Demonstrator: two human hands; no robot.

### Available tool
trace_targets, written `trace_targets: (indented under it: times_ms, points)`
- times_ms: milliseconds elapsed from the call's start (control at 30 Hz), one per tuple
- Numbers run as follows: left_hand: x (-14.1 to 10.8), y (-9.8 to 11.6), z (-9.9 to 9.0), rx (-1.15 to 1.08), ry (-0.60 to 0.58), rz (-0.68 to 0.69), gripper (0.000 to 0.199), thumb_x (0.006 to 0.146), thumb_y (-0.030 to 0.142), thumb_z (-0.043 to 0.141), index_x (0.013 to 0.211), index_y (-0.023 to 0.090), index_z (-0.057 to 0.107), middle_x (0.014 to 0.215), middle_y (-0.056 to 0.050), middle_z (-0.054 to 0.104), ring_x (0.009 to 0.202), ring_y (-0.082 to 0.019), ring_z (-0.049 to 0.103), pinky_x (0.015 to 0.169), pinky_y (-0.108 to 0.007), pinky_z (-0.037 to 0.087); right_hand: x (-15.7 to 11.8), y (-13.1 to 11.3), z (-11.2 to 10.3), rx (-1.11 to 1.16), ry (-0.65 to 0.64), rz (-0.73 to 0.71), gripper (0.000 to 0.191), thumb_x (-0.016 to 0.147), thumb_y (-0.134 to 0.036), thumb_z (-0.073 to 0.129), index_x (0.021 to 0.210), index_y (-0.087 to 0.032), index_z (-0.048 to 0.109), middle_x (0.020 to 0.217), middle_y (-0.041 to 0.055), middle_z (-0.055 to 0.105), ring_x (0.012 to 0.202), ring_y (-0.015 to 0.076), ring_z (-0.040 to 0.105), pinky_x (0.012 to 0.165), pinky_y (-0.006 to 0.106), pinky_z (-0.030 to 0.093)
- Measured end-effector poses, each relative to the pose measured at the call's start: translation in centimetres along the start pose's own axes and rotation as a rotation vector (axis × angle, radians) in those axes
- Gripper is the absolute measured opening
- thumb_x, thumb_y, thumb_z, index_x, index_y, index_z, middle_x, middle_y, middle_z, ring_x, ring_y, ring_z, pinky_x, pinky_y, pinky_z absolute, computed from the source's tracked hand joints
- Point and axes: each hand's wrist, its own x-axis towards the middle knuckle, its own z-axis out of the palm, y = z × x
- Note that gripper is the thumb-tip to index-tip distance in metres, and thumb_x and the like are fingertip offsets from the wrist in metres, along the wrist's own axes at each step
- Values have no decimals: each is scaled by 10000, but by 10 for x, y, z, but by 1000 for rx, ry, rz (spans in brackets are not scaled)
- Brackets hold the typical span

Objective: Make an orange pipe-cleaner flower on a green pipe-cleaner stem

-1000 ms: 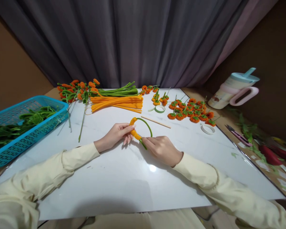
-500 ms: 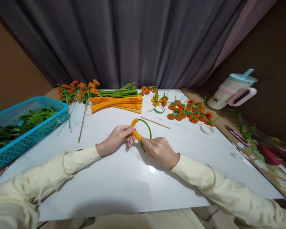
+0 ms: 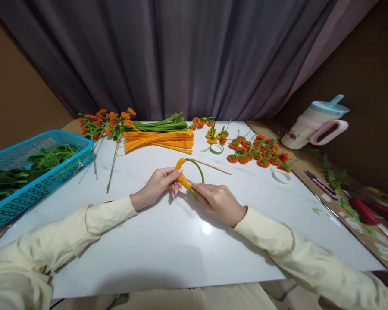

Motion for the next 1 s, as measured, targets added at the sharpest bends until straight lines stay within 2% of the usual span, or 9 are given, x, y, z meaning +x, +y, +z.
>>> trace_targets:
  times_ms: [133,467,733,1000]
  points:
    - [-2,-1,2,8,14,32,348,786,426,635,659,110,564,538,0,574,425,-66,511,424,-169,419,-2,-1,3,1,-17,-29,233,899,-120,316,853,-145,542,650,19,608,528,95,497,493,220,281]
    - [-4,-4,7,-39,17,-2,353,778,442,637,675,109,578,543,-1,571,422,-61,497,414,-164,414,-2,-3,11,3,95,-91,233,895,-104,304,779,-146,503,548,-15,523,435,84,370,451,226,249]
    - [-4,-3,8,-7,10,-20,353,788,443,619,675,113,568,543,2,567,415,-60,485,409,-169,397,-2,-4,11,16,72,-62,232,905,-118,299,800,-145,504,543,-16,513,436,81,369,460,224,239]
    - [-5,-1,7,105,62,88,358,818,439,584,646,128,542,523,10,561,411,-70,493,425,-189,406,0,-7,5,44,61,-39,226,865,-110,316,750,-152,506,541,-10,527,441,86,383,471,227,247]
